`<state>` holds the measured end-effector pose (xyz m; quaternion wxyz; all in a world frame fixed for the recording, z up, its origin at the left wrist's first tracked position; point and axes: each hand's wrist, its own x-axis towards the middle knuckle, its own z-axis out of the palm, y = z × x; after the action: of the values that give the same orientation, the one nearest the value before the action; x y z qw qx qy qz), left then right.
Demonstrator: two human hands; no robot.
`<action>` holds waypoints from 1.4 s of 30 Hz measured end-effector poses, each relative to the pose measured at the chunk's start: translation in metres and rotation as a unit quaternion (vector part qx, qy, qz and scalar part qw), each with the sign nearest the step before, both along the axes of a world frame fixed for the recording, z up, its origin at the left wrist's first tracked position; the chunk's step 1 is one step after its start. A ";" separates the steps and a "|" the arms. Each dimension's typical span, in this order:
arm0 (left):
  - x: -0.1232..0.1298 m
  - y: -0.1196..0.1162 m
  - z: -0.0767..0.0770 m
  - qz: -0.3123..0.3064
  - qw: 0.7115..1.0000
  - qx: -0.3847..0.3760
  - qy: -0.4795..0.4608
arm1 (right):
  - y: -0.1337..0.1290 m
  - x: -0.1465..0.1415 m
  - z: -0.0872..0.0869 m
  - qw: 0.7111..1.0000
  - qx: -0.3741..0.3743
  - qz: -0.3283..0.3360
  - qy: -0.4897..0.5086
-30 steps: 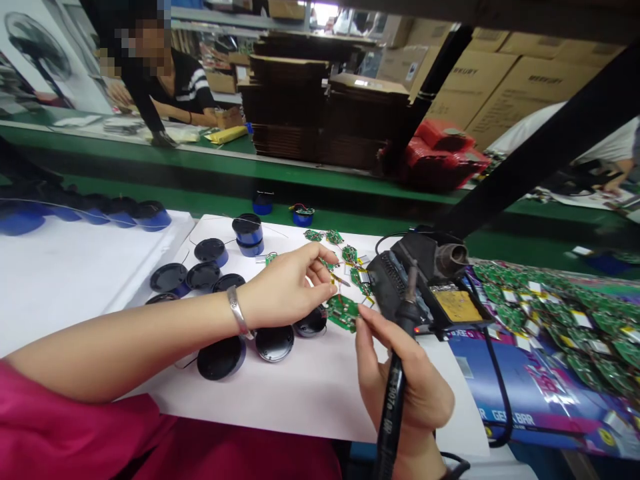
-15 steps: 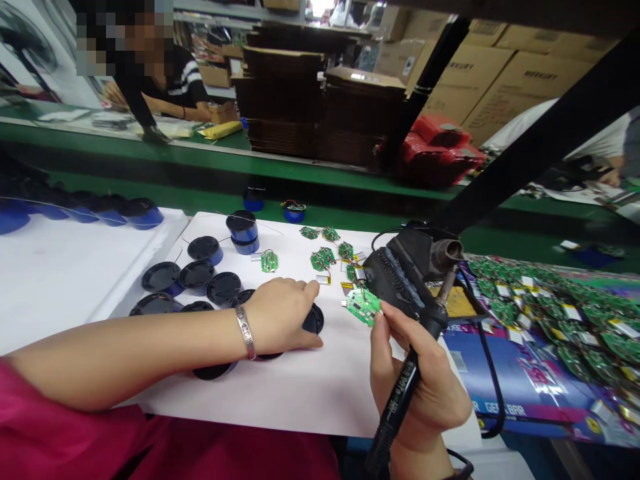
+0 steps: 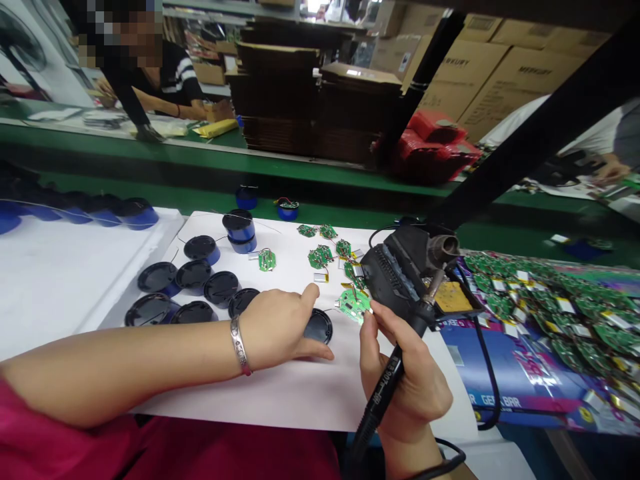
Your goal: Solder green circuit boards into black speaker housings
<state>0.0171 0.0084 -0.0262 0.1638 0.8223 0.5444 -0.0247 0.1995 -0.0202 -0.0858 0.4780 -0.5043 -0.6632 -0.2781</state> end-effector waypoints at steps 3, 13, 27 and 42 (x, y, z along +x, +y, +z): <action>0.001 0.001 -0.001 -0.001 0.998 0.018 -0.064 | 0.001 0.000 -0.001 1.000 0.006 0.000 -0.004; -0.016 0.005 0.000 0.079 0.966 -0.076 -0.235 | -0.006 -0.006 -0.006 0.999 -0.008 0.047 0.017; -0.015 0.005 -0.003 0.074 0.923 -0.163 -0.340 | -0.029 -0.026 -0.022 0.978 -0.107 0.178 0.034; -0.012 0.006 -0.004 0.029 0.940 -0.134 -0.313 | -0.022 -0.024 0.000 0.948 -0.184 0.201 0.162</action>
<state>0.0053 0.0145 -0.0299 0.4352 0.7428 0.4809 0.1662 0.1752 -0.0424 -0.0856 0.5236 -0.4778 -0.7044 0.0362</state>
